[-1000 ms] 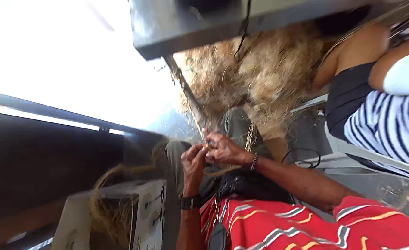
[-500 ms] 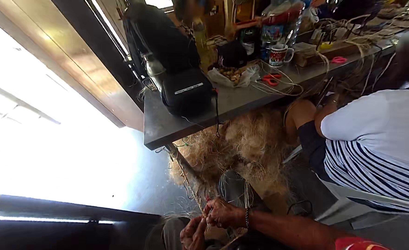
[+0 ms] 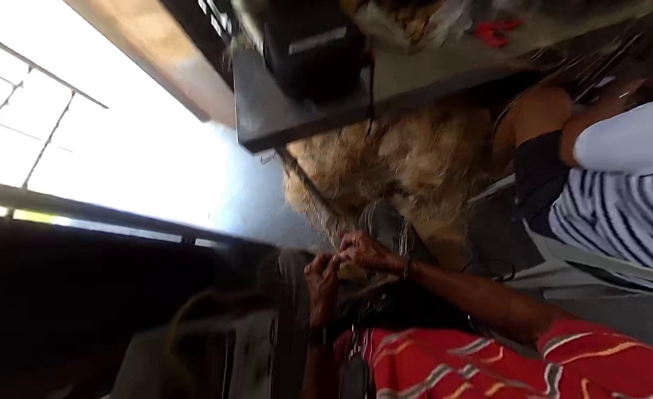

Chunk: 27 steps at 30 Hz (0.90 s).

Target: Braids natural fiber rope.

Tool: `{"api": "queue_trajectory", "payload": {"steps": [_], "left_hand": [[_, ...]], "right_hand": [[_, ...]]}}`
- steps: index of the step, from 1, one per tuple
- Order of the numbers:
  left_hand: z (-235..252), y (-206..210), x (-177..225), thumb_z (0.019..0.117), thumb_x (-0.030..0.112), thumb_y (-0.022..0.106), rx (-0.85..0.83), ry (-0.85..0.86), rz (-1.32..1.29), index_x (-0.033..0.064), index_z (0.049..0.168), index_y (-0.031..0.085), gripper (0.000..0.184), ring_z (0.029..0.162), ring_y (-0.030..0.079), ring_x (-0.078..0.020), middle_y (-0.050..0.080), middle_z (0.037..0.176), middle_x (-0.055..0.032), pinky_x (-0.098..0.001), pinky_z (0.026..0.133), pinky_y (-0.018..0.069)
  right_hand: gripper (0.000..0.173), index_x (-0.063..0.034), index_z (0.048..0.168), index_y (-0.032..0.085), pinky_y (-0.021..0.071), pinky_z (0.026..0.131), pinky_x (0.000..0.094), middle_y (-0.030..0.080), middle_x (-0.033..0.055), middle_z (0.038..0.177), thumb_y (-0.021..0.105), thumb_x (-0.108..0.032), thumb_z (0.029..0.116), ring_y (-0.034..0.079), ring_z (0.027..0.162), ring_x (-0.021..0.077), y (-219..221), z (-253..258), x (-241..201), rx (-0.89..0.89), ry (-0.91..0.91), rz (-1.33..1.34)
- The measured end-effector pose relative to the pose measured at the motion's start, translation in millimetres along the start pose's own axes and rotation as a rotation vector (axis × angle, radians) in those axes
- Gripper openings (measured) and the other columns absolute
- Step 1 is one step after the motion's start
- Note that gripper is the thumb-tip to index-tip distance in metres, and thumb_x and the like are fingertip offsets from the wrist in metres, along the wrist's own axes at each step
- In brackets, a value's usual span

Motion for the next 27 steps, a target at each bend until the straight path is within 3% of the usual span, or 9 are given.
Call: {"api": "queue_trajectory", "payload": {"steps": [2,5,10,17,23,27], "left_hand": [[1.5,3.2,-4.1,0.0978,0.012,0.064,-0.007,-0.058,0.000,-0.0014,0.095,0.070,0.015,0.069,0.060,-0.0099,0.066,0.079,-0.0037,-0.0325,0.070,0.0522],[-2.5,5.7,-27.8,0.0997,0.012,0.064,0.019,-0.172,-0.138,0.0022,0.096,0.069,0.011,0.062,0.058,-0.0077,0.067,0.077,-0.0019,-0.0268,0.058,0.0502],[-11.2,13.5,-46.9,0.1024,0.008,0.058,0.045,-0.304,-0.438,0.0018,0.097,0.066,0.011,0.049,0.048,-0.0043,0.066,0.072,-0.0029,-0.0205,0.046,0.0402],[-22.3,14.9,-58.0,0.1046,0.004,0.052,0.027,-0.528,-0.613,0.0030,0.091,0.061,0.017,0.042,0.043,-0.0030,0.062,0.064,-0.0035,-0.0170,0.039,0.0343],[-22.4,25.2,-71.7,0.1067,0.009,0.048,-0.085,-0.590,-0.652,0.0052,0.096,0.061,0.017,0.039,0.037,-0.0023,0.053,0.060,0.0001,-0.0156,0.035,0.0303],[-21.7,34.5,-75.4,0.1062,0.010,0.046,-0.226,-0.661,-0.639,0.0080,0.090,0.060,0.021,0.039,0.037,-0.0020,0.049,0.057,0.0030,-0.0157,0.036,0.0281]], "right_hand": [[0.017,0.0047,0.099,0.071,0.0518,0.076,0.0383,0.068,0.0142,0.088,0.063,-0.010,0.0978,0.062,0.078,0.0184,1.0,-1.2,3.5,-0.052,0.046,-0.027],[0.010,-0.0006,0.096,0.069,0.0519,0.065,0.0397,0.066,0.0128,0.083,0.063,-0.008,0.0983,0.060,0.068,0.0200,9.1,-6.7,11.5,-0.064,0.062,-0.015],[0.009,-0.0023,0.092,0.067,0.0520,0.063,0.0385,0.068,0.0083,0.074,0.063,-0.007,0.0974,0.062,0.064,0.0170,16.9,2.8,25.4,-0.073,0.071,-0.017],[0.011,-0.0043,0.090,0.063,0.0366,0.049,0.0248,0.052,0.0032,0.064,0.059,-0.006,0.1002,0.043,0.051,0.0087,12.4,-13.2,15.0,-0.083,0.057,0.108],[0.012,-0.0083,0.092,0.063,0.0272,0.040,0.0214,0.052,0.0033,0.063,0.057,-0.010,0.1023,0.035,0.043,0.0075,9.1,-18.1,31.4,-0.140,0.128,0.265],[0.009,-0.0093,0.098,0.062,0.0254,0.036,0.0187,0.051,0.0024,0.060,0.055,-0.008,0.1032,0.031,0.038,0.0046,12.6,-13.0,43.4,-0.198,0.146,0.431]]}}
Point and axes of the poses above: each hand's wrist, its own z-axis towards the middle knuckle, its own y-axis out of the palm, x = y × z, the point moved 6 cm from there along z, towards the middle knuckle
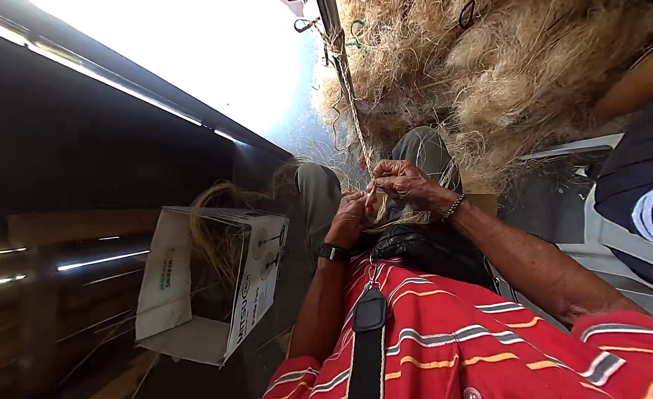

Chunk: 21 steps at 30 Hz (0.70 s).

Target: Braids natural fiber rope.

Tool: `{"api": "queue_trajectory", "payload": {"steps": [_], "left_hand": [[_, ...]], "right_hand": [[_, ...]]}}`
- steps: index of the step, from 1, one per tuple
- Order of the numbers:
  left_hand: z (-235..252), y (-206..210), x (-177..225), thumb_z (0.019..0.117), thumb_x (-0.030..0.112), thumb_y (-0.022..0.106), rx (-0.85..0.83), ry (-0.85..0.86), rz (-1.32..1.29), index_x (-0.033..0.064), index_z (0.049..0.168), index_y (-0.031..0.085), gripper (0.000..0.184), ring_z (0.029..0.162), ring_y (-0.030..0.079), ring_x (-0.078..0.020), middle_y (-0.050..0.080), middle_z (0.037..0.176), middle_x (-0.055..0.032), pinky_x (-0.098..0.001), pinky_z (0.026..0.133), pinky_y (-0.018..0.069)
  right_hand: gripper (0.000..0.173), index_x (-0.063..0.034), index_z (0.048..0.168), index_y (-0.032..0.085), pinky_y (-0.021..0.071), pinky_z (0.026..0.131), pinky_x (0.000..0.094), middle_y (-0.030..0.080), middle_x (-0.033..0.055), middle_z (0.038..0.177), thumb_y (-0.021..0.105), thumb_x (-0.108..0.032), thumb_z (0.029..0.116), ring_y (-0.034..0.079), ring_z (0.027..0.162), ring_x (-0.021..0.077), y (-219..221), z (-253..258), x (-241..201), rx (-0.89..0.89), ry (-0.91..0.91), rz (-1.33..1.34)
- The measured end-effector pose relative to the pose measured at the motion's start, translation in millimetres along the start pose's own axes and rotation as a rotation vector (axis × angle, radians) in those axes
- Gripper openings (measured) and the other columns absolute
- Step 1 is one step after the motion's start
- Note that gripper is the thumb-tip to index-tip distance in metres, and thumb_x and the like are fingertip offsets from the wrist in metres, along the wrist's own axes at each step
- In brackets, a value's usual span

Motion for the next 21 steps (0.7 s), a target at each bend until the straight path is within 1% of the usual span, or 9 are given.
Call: {"api": "queue_trajectory", "payload": {"steps": [2,4,7,8,9,11,13,16,21], "left_hand": [[2.6,4.8,-1.8,0.1053,0.009,0.048,-0.083,-0.024,0.044,0.0088,0.087,0.059,0.021,0.039,0.036,-0.0019,0.046,0.055,0.0040,-0.0159,0.036,0.0280],[3.9,7.0,1.6,0.1043,0.007,0.051,-0.109,0.055,0.139,0.0054,0.088,0.062,0.020,0.042,0.042,-0.0024,0.052,0.057,0.0028,-0.0164,0.040,0.0351],[0.5,2.5,13.2,0.1059,0.016,0.052,0.017,0.338,0.317,0.0034,0.109,0.068,0.021,0.071,0.060,-0.0063,0.066,0.083,-0.0008,-0.0259,0.069,0.0526],[-2.1,2.5,16.6,0.1069,0.021,0.051,0.038,0.406,0.315,0.0040,0.117,0.066,0.025,0.082,0.064,-0.0091,0.068,0.092,-0.0024,-0.0306,0.079,0.0553],[-6.0,4.8,20.6,0.1065,0.023,0.051,0.042,0.462,0.313,0.0042,0.123,0.064,0.028,0.088,0.066,-0.0106,0.069,0.098,-0.0034,-0.0326,0.083,0.0567],[-17.2,14.4,29.5,0.1005,0.016,0.061,0.050,0.546,0.325,0.0019,0.125,0.063,0.029,0.086,0.068,-0.0107,0.072,0.098,-0.0047,-0.0313,0.080,0.0582],[-21.1,19.3,34.6,0.0959,0.008,0.067,0.068,0.592,0.311,0.0003,0.113,0.067,0.019,0.080,0.069,-0.0109,0.073,0.091,-0.0049,-0.0310,0.076,0.0595],[-20.4,18.6,35.4,0.0974,0.004,0.064,0.065,0.604,0.298,0.0024,0.097,0.070,0.006,0.065,0.064,-0.0085,0.069,0.076,-0.0016,-0.0267,0.063,0.0563],[-26.9,18.8,37.9,0.1000,0.009,0.062,0.044,0.621,0.446,0.0066,0.099,0.068,0.007,0.057,0.057,-0.0067,0.063,0.072,-0.0006,-0.0229,0.054,0.0504]], "right_hand": [[0.009,-0.0095,0.099,0.061,0.0244,0.036,0.0181,0.051,0.0032,0.060,0.054,-0.008,0.1041,0.032,0.039,0.0049,2.4,-7.4,-4.7,0.004,-0.017,-0.006],[0.008,-0.0089,0.102,0.060,0.0303,0.039,0.0175,0.055,0.0022,0.063,0.053,-0.008,0.1053,0.040,0.043,0.0044,6.7,-7.3,-12.5,0.011,-0.054,-0.074],[0.009,-0.0055,0.100,0.061,0.0359,0.044,0.0195,0.053,0.0025,0.063,0.053,-0.005,0.1044,0.043,0.047,0.0057,10.5,-10.3,-24.0,0.073,-0.119,-0.193],[0.009,-0.0051,0.098,0.060,0.0368,0.046,0.0203,0.052,0.0028,0.064,0.053,-0.005,0.1041,0.043,0.049,0.0065,10.9,-10.2,-25.0,0.088,-0.135,-0.225],[0.009,-0.0044,0.097,0.060,0.0385,0.048,0.0211,0.052,0.0034,0.065,0.054,-0.005,0.1037,0.045,0.050,0.0072,10.8,-9.6,-25.1,0.106,-0.153,-0.254],[0.009,-0.0030,0.096,0.061,0.0422,0.049,0.0236,0.055,0.0054,0.068,0.056,-0.004,0.1023,0.048,0.052,0.0095,10.7,-9.4,-25.6,0.141,-0.187,-0.297],[0.009,-0.0032,0.094,0.061,0.0423,0.049,0.0245,0.056,0.0063,0.068,0.056,-0.004,0.1017,0.048,0.051,0.0106,11.4,-11.7,-28.8,0.152,-0.203,-0.310],[0.010,-0.0036,0.095,0.060,0.0378,0.045,0.0223,0.051,0.0050,0.061,0.054,-0.004,0.1021,0.044,0.047,0.0097,9.8,-19.9,-28.6,0.146,-0.221,-0.272],[0.014,-0.0034,0.101,0.062,0.0355,0.044,0.0212,0.051,0.0027,0.061,0.049,-0.005,0.1039,0.044,0.047,0.0080,3.8,-17.3,-13.4,0.144,-0.164,-0.195]]}}
Point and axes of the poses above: each hand's wrist, its own z-axis towards the middle knuckle, its own y-axis out of the palm, x = y × z, the point moved 6 cm from there along z, towards the middle knuckle
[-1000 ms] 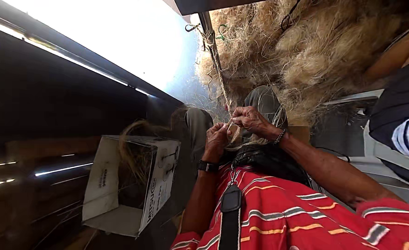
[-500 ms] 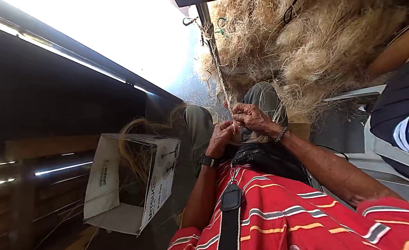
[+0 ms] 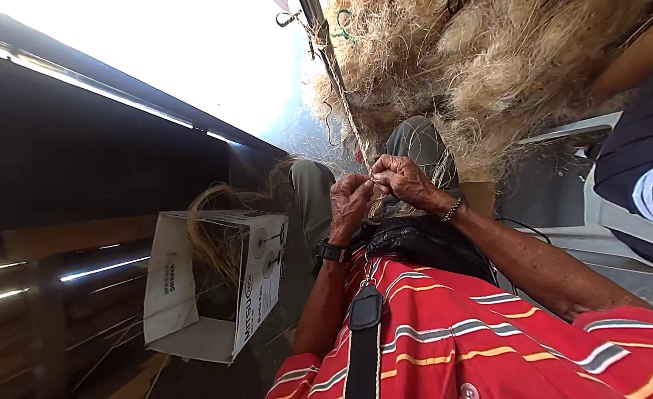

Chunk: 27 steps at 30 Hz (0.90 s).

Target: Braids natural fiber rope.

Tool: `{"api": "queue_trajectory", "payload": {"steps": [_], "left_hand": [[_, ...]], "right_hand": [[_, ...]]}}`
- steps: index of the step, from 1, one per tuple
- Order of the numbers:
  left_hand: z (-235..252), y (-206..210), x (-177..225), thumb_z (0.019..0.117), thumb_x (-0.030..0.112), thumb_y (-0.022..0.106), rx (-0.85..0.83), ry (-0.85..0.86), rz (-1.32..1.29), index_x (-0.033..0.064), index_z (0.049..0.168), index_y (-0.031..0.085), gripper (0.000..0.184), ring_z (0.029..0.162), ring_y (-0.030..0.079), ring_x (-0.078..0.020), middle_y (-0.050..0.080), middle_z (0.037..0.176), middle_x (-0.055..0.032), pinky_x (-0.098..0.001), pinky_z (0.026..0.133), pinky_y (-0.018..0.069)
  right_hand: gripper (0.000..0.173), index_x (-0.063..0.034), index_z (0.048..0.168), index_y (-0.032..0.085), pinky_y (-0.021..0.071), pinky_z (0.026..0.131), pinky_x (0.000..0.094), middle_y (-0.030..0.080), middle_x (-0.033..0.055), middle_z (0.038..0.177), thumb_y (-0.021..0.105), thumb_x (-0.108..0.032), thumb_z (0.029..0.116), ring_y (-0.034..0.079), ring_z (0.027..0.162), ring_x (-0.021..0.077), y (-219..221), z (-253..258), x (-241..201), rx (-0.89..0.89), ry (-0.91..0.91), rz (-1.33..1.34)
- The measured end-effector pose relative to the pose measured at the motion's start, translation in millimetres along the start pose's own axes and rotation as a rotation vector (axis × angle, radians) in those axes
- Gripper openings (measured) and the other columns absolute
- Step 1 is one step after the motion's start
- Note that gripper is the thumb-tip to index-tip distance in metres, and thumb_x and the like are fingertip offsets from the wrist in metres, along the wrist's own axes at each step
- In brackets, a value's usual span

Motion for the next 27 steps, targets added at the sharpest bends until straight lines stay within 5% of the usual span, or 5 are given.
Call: {"api": "queue_trajectory", "payload": {"steps": [5,11,18,23,27], "left_hand": [[6.1,4.4,-0.7,0.1003,0.006,0.059,0.039,-0.021,-0.005,0.0005,0.099,0.068,0.010,0.059,0.065,-0.0118,0.067,0.073,-0.0042,-0.0307,0.060,0.0589],[12.5,5.2,-4.9,0.0987,0.005,0.058,0.054,-0.033,-0.020,0.0056,0.092,0.067,0.011,0.050,0.045,-0.0033,0.058,0.070,0.0029,-0.0201,0.047,0.0391],[2.0,6.0,0.1,0.1006,0.011,0.056,0.004,0.034,0.109,0.0083,0.096,0.071,0.016,0.047,0.042,-0.0065,0.058,0.069,-0.0012,-0.0215,0.043,0.0365],[3.8,12.0,-2.1,0.1005,0.014,0.054,-0.100,-0.052,-0.256,0.0130,0.102,0.068,0.014,0.040,0.033,-0.0029,0.046,0.061,0.0038,-0.0174,0.037,0.0314],[5.6,12.8,-0.2,0.1003,0.011,0.056,-0.140,-0.110,-0.509,0.0134,0.105,0.069,0.014,0.043,0.037,-0.0011,0.054,0.066,0.0035,-0.0157,0.040,0.0342]], "right_hand": [[0.014,-0.0055,0.102,0.063,0.0314,0.040,0.0198,0.052,0.0027,0.058,0.050,-0.006,0.1031,0.042,0.042,0.0073,-4.3,-5.9,4.3,0.041,0.058,0.076],[0.009,-0.0001,0.095,0.062,0.0369,0.044,0.0192,0.054,-0.0001,0.059,0.053,0.001,0.0992,0.046,0.046,0.0043,-4.7,9.2,9.6,0.080,0.174,0.152],[0.012,0.0006,0.098,0.062,0.0371,0.045,0.0203,0.057,0.0018,0.059,0.050,0.001,0.1015,0.048,0.046,0.0054,-13.5,7.8,5.6,-0.025,0.136,0.088],[0.010,-0.0014,0.098,0.062,0.0327,0.039,0.0159,0.063,0.0025,0.063,0.053,0.001,0.1012,0.045,0.043,0.0016,-26.6,7.7,19.6,-0.175,0.198,0.265],[0.014,-0.0023,0.093,0.065,0.0358,0.041,0.0190,0.061,0.0031,0.061,0.054,-0.005,0.1013,0.047,0.043,0.0043,-27.4,1.9,27.3,-0.248,0.141,0.171]]}}
Point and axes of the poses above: each hand's wrist, its own z-axis towards the middle knuckle, its own y-axis out of the palm, x = y × z, the point moved 6 cm from there along z, towards the middle knuckle
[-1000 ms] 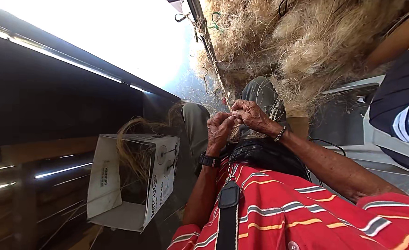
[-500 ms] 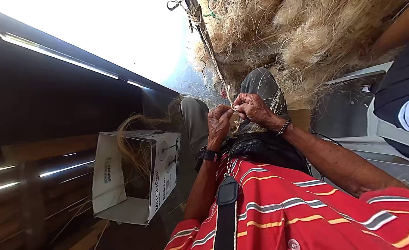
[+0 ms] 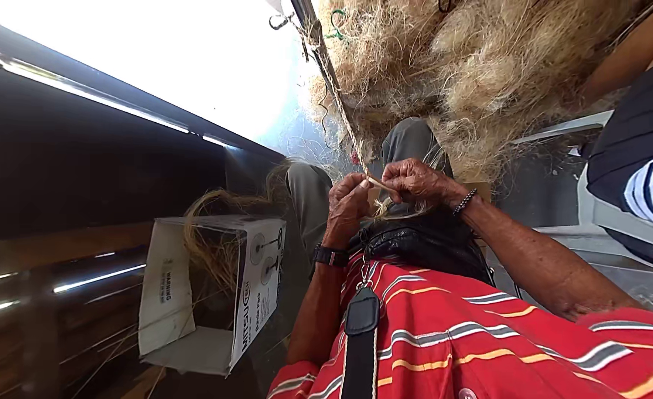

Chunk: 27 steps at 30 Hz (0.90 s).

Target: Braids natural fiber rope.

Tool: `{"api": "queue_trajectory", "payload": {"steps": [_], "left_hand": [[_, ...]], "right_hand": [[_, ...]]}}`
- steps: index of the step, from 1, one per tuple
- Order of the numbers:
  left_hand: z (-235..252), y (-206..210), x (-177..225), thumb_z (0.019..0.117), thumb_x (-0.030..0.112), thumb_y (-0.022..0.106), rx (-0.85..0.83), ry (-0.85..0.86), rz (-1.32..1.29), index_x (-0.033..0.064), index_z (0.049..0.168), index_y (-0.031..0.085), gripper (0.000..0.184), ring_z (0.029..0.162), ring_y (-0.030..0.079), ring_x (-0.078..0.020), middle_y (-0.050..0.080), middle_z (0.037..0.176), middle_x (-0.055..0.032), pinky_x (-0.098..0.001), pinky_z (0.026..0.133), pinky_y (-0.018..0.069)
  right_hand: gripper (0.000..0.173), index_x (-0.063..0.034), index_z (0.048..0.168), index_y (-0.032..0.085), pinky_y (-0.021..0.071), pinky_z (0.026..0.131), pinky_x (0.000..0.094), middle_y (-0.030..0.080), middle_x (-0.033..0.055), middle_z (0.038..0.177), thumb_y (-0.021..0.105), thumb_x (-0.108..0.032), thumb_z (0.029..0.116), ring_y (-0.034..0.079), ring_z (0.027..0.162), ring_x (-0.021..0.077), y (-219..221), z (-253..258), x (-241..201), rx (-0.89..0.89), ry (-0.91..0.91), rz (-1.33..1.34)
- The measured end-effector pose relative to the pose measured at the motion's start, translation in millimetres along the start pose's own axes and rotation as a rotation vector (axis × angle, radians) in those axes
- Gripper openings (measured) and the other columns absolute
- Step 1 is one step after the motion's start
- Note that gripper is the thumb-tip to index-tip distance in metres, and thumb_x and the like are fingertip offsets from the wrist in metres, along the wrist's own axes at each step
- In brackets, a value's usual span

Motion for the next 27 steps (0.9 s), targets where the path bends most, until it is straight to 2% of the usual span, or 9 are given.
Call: {"api": "queue_trajectory", "payload": {"steps": [2,4,6,13,16,18,20,23,27], "left_hand": [[2.6,0.0,4.8,0.0985,0.010,0.057,-0.038,-0.007,-0.096,0.0119,0.111,0.072,0.020,0.045,0.039,-0.0010,0.062,0.074,-0.0002,-0.0164,0.042,0.0340],[3.5,2.4,11.1,0.0972,0.009,0.059,-0.096,0.006,-0.197,0.0112,0.107,0.071,0.016,0.046,0.042,0.0003,0.072,0.094,-0.0071,-0.0156,0.042,0.0346],[3.9,4.8,19.1,0.0973,0.007,0.057,-0.140,0.038,-0.270,0.0096,0.103,0.069,0.013,0.047,0.044,0.0004,0.073,0.104,-0.0102,-0.0154,0.042,0.0359],[-2.3,-6.2,37.5,0.0952,0.007,0.063,-0.152,0.131,-0.296,0.0091,0.100,0.072,0.011,0.046,0.045,0.0010,0.073,0.094,-0.0068,-0.0148,0.040,0.0366],[-4.4,-9.6,39.8,0.0951,0.010,0.065,-0.150,0.146,-0.261,0.0106,0.100,0.074,0.010,0.044,0.044,0.0010,0.067,0.076,-0.0003,-0.0151,0.040,0.0370],[-4.7,-10.9,38.9,0.0944,0.011,0.067,-0.156,0.149,-0.237,0.0109,0.100,0.075,0.010,0.044,0.044,0.0011,0.067,0.074,-0.0002,-0.0151,0.039,0.0370],[-5.4,-12.0,38.1,0.0936,0.008,0.064,-0.103,0.138,-0.164,0.0106,0.097,0.075,0.013,0.042,0.043,0.0013,0.066,0.070,-0.0004,-0.0151,0.038,0.0360],[-4.9,-9.6,36.4,0.0942,0.004,0.055,-0.008,0.124,-0.004,0.0082,0.094,0.074,0.019,0.041,0.043,0.0011,0.065,0.067,0.0007,-0.0152,0.038,0.0360],[-0.4,2.9,30.7,0.0947,0.000,0.054,0.096,0.106,0.182,0.0026,0.093,0.072,0.019,0.041,0.043,-0.0004,0.064,0.064,0.0006,-0.0167,0.039,0.0365]], "right_hand": [[0.017,-0.0021,0.092,0.065,0.0386,0.043,0.0206,0.061,0.0044,0.061,0.054,-0.009,0.1031,0.049,0.045,0.0063,-0.3,-3.0,4.7,0.002,0.039,-0.053],[0.018,-0.0035,0.093,0.065,0.0427,0.047,0.0196,0.062,0.0014,0.063,0.055,-0.012,0.1046,0.053,0.049,0.0047,-4.0,-3.4,11.1,-0.010,0.082,-0.085],[0.016,-0.0051,0.092,0.065,0.0422,0.048,0.0172,0.060,-0.0033,0.064,0.057,-0.013,0.1039,0.052,0.051,0.0009,-11.3,-6.0,7.8,0.000,0.084,-0.139],[0.015,-0.0028,0.093,0.070,0.0462,0.059,0.0208,0.062,-0.0012,0.074,0.064,-0.015,0.0988,0.052,0.060,0.0013,-106.2,-43.2,-14.6,0.257,0.067,-0.445],[0.013,-0.0016,0.094,0.071,0.0468,0.059,0.0233,0.063,0.0017,0.074,0.065,-0.012,0.0984,0.053,0.059,0.0048,-163.2,-73.3,-2.7,0.442,0.166,-0.489],[0.012,-0.0001,0.099,0.072,0.0533,0.075,0.0408,0.068,0.0125,0.088,0.068,-0.011,0.0973,0.063,0.076,0.0202,-197.4,-94.3,6.1,0.625,0.248,-0.623],[0.018,0.0013,0.107,0.072,0.0507,0.091,0.0604,0.070,0.0231,0.104,0.068,-0.014,0.0971,0.067,0.100,0.0387,-217.1,-111.7,6.1,0.861,0.324,-0.715],[0.031,0.0047,0.114,0.069,0.0512,0.095,0.0584,0.069,0.0251,0.110,0.073,-0.020,0.0957,0.067,0.105,0.0401,-188.5,-102.2,-32.4,0.949,0.185,-0.719],[0.043,-0.0010,0.126,0.066,0.0588,0.085,0.0446,0.073,0.0151,0.101,0.074,-0.024,0.0915,0.071,0.086,0.0230,-62.3,-37.7,-75.8,0.474,-0.108,-0.531]]}}
Point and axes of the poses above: each hand's wrist, its own z-axis towards the middle knuckle, its own y-axis out of the palm, x = y × z, the point moved 6 cm from there along z, towards the middle knuckle
